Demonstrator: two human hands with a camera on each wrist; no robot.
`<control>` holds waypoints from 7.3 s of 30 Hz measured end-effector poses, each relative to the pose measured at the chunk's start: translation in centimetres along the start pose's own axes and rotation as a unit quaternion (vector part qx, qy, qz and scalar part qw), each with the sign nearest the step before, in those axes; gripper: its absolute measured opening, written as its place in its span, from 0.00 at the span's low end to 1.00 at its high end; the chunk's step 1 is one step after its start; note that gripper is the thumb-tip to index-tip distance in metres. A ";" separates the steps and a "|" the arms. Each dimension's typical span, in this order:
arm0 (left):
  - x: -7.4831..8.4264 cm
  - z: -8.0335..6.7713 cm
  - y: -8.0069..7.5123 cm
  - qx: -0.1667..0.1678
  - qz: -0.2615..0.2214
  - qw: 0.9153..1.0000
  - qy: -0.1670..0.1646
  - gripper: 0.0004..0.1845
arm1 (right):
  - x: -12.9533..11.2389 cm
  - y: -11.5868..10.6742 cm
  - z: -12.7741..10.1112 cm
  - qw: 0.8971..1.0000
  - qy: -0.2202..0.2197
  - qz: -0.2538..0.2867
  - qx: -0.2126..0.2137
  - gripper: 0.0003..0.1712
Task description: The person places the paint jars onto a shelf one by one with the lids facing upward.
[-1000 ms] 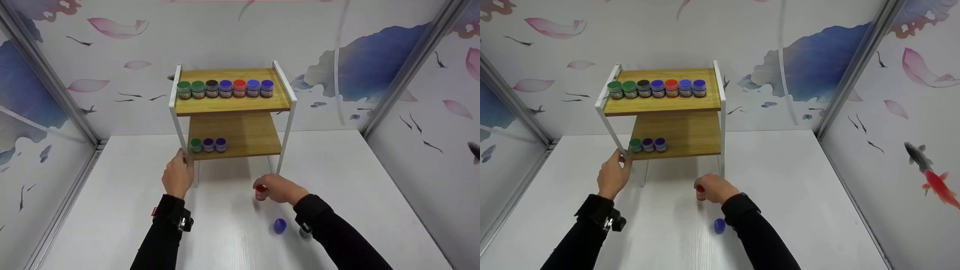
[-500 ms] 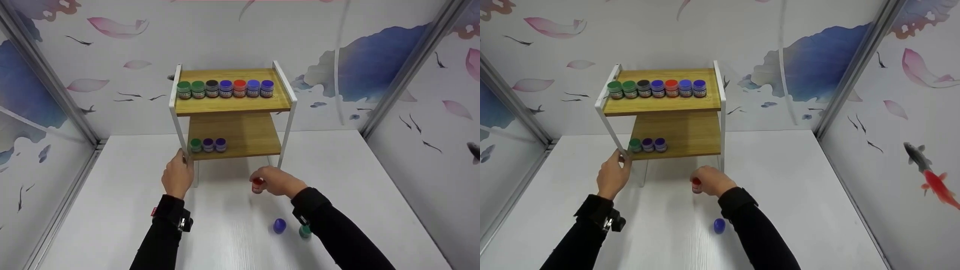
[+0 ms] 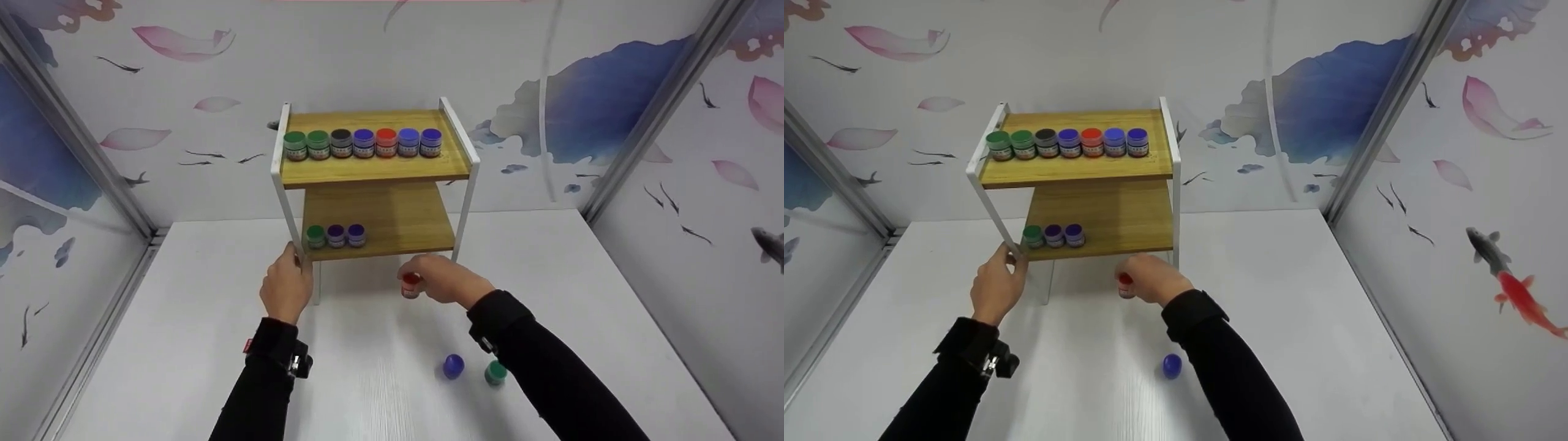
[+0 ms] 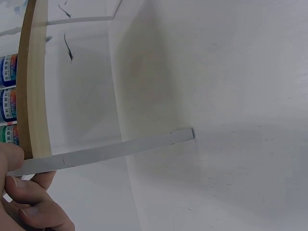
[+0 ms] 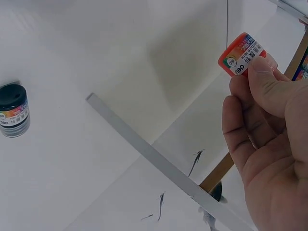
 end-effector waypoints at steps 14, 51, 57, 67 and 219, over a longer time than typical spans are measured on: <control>-0.4 0.3 -0.2 0.011 -0.011 1.000 -0.002 0.10 | -1.9 -2.9 1.3 0.999 -0.019 -0.035 0.032 0.18; -0.1 0.2 0.3 0.002 -0.012 1.000 -0.007 0.09 | -3.2 -4.1 5.7 0.994 0.010 -0.038 0.105 0.23; 0.0 0.2 0.2 0.004 -0.011 1.000 -0.005 0.10 | -3.4 -3.8 6.4 0.992 0.009 -0.049 0.116 0.22; -0.2 0.2 0.2 0.002 -0.009 1.000 -0.006 0.10 | -3.5 -3.2 6.9 0.990 -0.008 -0.051 0.128 0.22; -0.2 0.2 0.0 0.000 -0.005 1.000 0.002 0.13 | 6.5 8.3 -3.5 0.998 0.035 0.007 -0.042 0.17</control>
Point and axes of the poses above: each hand's wrist, its own z-axis towards the middle knuckle, its own y-axis out of the palm, x = y × z, the point moved 1 cm from there along z, towards the middle knuckle, and after that the axes turned 2 degrees about -x, right-handed, at the moved point
